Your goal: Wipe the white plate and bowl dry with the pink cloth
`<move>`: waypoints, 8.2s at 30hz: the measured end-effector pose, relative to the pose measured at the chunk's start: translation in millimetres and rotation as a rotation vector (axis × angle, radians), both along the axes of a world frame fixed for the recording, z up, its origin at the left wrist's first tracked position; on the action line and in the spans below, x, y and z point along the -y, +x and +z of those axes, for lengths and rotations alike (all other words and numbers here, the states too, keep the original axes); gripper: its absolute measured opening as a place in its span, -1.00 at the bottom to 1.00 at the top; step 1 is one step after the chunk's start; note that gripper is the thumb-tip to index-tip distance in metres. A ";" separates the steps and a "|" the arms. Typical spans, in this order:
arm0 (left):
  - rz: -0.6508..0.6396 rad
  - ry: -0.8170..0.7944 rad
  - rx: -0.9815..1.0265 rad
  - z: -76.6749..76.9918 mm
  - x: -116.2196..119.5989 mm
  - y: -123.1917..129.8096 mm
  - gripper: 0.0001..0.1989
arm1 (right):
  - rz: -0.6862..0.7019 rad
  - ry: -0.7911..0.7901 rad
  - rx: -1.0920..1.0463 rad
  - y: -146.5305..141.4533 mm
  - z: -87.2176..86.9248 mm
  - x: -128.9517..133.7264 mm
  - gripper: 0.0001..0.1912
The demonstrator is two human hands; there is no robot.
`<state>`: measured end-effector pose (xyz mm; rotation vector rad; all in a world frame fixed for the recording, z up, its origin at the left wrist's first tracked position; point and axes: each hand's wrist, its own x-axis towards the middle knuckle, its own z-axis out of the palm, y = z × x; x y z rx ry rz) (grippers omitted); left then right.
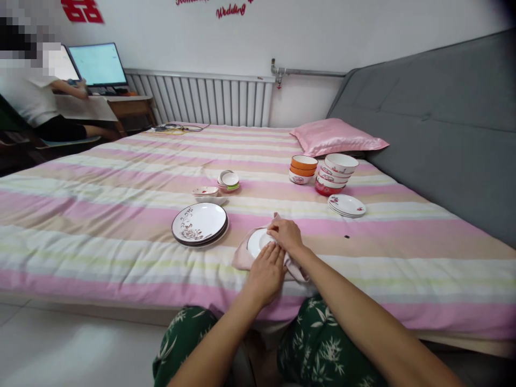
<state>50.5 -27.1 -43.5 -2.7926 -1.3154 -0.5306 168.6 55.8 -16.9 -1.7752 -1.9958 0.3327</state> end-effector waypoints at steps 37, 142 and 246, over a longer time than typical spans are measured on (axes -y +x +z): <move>0.167 -0.090 0.135 28.6 4.7 -13.9 -0.62 | -0.448 -0.011 -0.087 58.5 15.2 16.7 -0.70; 0.636 -0.349 -0.030 42.2 -11.1 -43.9 -0.78 | 0.289 -0.408 -0.193 37.2 16.7 39.6 -0.92; 0.753 -0.463 0.151 38.9 -23.0 -53.2 -0.82 | -0.177 -0.467 -0.129 40.5 0.4 2.0 -0.59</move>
